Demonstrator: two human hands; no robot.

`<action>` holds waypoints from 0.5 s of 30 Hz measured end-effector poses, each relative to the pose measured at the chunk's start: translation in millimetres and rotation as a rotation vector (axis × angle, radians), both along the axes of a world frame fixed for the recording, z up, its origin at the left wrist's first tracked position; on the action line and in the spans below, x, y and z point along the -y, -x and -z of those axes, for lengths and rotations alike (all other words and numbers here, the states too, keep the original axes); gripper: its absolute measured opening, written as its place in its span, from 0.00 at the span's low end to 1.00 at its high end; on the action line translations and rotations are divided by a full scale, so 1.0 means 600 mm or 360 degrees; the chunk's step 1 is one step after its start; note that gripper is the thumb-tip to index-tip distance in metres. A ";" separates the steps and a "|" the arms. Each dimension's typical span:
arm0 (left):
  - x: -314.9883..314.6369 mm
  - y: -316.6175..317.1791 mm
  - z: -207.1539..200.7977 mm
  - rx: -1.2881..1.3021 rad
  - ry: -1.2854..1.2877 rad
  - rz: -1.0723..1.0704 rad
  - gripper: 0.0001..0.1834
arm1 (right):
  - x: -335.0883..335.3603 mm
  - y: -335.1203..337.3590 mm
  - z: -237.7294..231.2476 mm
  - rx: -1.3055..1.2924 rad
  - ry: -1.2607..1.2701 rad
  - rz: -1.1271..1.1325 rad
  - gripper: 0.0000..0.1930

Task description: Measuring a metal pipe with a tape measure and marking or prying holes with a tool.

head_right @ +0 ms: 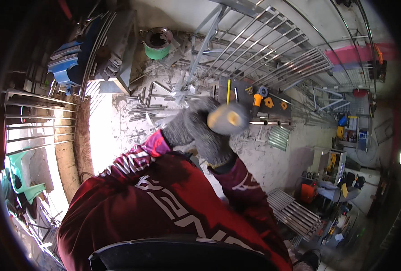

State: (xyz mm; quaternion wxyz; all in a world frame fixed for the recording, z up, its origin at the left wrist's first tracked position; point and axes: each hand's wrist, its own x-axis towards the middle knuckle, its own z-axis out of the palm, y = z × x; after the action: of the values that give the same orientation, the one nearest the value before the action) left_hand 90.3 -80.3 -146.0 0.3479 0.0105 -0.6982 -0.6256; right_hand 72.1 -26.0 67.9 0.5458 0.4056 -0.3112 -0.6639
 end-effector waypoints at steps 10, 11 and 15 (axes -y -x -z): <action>0.042 -0.029 -0.066 0.0415 -0.0129 0.0345 0.13 | 0.000 0.048 -0.021 0.0621 0.0071 -0.0238 0.07; 0.046 -0.033 -0.069 0.0482 -0.0018 0.0298 0.13 | -0.013 0.057 -0.006 0.0709 -0.0003 0.0054 0.07; 0.047 -0.004 -0.043 0.0140 0.0430 0.0195 0.15 | 0.002 0.046 0.045 0.0289 0.0015 -0.0358 0.05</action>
State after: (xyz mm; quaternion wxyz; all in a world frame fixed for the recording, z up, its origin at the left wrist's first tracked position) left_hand 92.6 -108.3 -119.9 0.2764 -0.0515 -0.7899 -0.5450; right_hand 44.5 -27.4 40.9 0.5883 0.4937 -0.3150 -0.5576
